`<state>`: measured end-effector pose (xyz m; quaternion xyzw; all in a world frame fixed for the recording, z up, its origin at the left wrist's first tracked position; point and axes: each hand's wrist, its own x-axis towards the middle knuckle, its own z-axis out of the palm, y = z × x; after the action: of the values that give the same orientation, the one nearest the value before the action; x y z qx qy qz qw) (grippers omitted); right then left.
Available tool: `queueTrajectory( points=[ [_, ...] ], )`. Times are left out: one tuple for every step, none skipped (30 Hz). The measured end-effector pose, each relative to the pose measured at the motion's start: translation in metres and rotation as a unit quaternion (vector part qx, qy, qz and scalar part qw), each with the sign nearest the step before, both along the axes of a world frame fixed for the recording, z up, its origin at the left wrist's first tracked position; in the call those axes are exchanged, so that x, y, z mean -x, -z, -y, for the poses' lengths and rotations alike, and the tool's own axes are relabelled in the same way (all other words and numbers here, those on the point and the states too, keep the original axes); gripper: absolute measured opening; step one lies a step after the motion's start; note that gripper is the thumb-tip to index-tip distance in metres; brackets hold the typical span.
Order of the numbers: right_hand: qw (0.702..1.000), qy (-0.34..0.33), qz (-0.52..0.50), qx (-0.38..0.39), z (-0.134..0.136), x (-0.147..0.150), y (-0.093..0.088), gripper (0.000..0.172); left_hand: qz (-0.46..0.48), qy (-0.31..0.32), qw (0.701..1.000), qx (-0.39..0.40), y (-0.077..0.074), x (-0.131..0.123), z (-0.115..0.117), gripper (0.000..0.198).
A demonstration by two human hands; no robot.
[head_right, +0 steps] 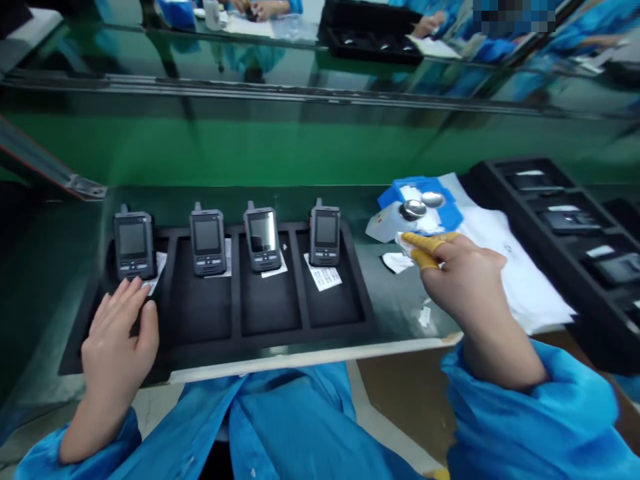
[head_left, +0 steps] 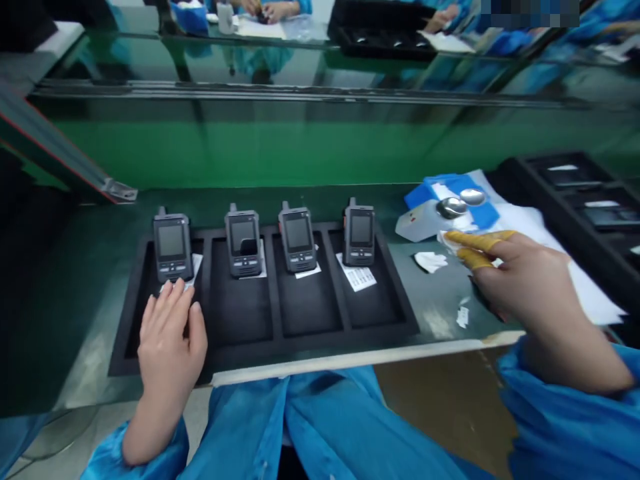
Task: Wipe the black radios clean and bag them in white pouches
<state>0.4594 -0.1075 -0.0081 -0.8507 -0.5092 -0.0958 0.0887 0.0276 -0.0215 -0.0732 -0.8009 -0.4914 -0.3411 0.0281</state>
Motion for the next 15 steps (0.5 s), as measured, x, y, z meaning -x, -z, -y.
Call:
queueTrajectory(
  points=[
    [1.000, 0.015, -0.003, 0.007, 0.007, -0.004, 0.001, 0.033, 0.008, 0.017, 1.000, -0.006, -0.004, -0.008, 0.002, 0.040],
    [0.999, 0.029, -0.003, 0.014, 0.011, -0.007, 0.003, 0.031, 0.012, 0.041, 0.999, -0.008, -0.008, -0.017, 0.005, 0.040],
    [0.999, 0.040, -0.001, 0.022, 0.014, -0.009, 0.005, 0.031, 0.015, 0.071, 0.997, -0.008, -0.011, -0.027, 0.008, 0.040],
    [0.999, 0.046, 0.004, 0.030, 0.017, -0.011, 0.007, 0.030, 0.016, 0.103, 0.995, -0.004, -0.013, -0.037, 0.011, 0.039],
    [0.998, 0.048, 0.007, 0.036, 0.018, -0.012, 0.010, 0.029, 0.015, 0.135, 0.991, 0.000, -0.014, -0.047, 0.013, 0.037],
    [0.998, 0.049, 0.009, 0.039, 0.020, -0.014, 0.012, 0.028, 0.014, 0.163, 0.986, 0.005, -0.014, -0.056, 0.015, 0.036],
    [0.998, 0.051, 0.009, 0.041, 0.022, -0.016, 0.015, 0.026, 0.013, 0.186, 0.982, 0.010, -0.013, -0.064, 0.017, 0.035],
    [0.998, 0.053, 0.008, 0.043, 0.024, -0.018, 0.018, 0.026, 0.012, 0.204, 0.979, 0.014, -0.011, -0.070, 0.018, 0.034],
    [0.998, 0.054, 0.008, 0.045, 0.028, -0.020, 0.021, 0.028, 0.012, 0.216, 0.976, 0.017, -0.008, -0.075, 0.019, 0.034],
    [0.997, 0.056, 0.008, 0.044, 0.031, -0.023, 0.024, 0.029, 0.012, 0.226, 0.974, 0.018, -0.005, -0.079, 0.019, 0.033],
    [0.997, 0.058, 0.010, 0.042, 0.034, -0.026, 0.027, 0.031, 0.011, 0.235, 0.972, 0.019, -0.003, -0.082, 0.019, 0.032],
    [0.997, 0.061, 0.013, 0.036, 0.037, -0.029, 0.031, 0.032, 0.009, 0.243, 0.970, 0.020, -0.001, -0.083, 0.019, 0.031],
    [0.997, 0.064, 0.017, 0.028, 0.040, -0.033, 0.034, 0.033, 0.007, 0.250, 0.968, 0.021, 0.000, -0.084, 0.019, 0.030],
    [0.997, 0.066, 0.021, 0.019, 0.042, -0.036, 0.038, 0.034, 0.003, 0.257, 0.966, 0.022, 0.001, -0.084, 0.018, 0.030],
    [0.997, 0.067, 0.023, 0.012, 0.044, -0.040, 0.042, 0.034, 0.000, 0.261, 0.965, 0.023, 0.002, -0.083, 0.018, 0.030]
  ],
)
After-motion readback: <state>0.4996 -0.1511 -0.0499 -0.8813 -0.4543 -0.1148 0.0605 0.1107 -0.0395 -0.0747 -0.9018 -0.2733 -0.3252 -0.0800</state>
